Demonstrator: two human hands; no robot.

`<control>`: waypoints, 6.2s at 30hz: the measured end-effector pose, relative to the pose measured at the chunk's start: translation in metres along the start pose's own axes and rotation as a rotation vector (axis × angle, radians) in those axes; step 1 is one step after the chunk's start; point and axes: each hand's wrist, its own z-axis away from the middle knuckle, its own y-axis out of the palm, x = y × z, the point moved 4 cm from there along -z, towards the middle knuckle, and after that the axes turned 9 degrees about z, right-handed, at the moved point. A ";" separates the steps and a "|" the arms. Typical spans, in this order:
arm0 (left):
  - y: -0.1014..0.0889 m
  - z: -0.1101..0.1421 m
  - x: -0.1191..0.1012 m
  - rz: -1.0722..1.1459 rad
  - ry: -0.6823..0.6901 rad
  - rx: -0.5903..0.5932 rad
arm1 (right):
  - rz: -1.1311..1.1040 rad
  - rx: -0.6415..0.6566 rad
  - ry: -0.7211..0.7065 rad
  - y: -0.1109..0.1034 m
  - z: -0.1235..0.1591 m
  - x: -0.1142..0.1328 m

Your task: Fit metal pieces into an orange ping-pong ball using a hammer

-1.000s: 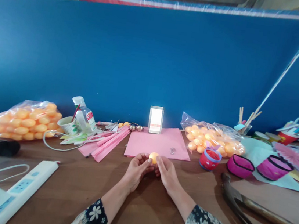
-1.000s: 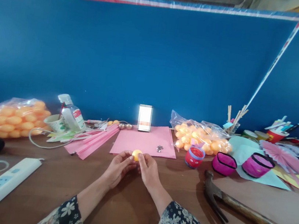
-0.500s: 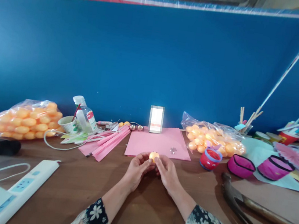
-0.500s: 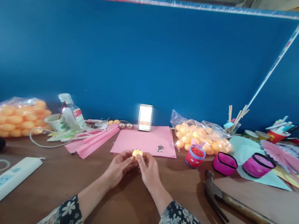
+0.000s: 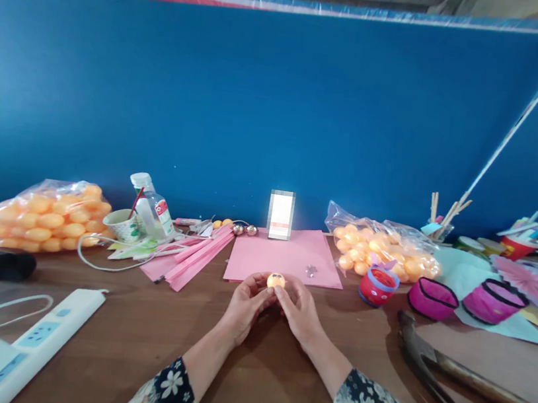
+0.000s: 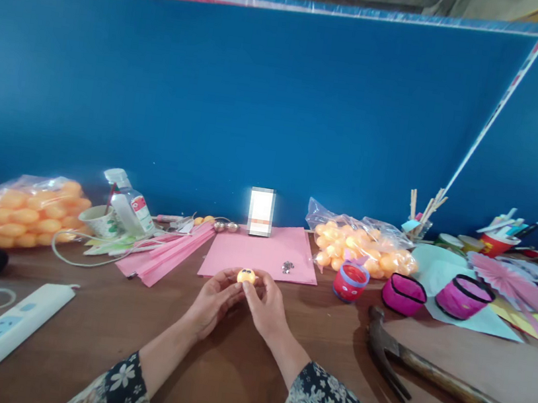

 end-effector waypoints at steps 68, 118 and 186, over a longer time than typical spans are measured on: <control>0.004 0.003 -0.002 0.008 -0.010 -0.050 | -0.019 0.011 0.001 0.000 0.001 0.004; 0.003 0.003 -0.001 -0.042 -0.036 0.013 | -0.023 0.023 0.008 0.002 0.000 0.000; -0.003 -0.001 0.000 -0.007 0.010 -0.075 | -0.029 0.037 -0.101 0.005 0.005 0.003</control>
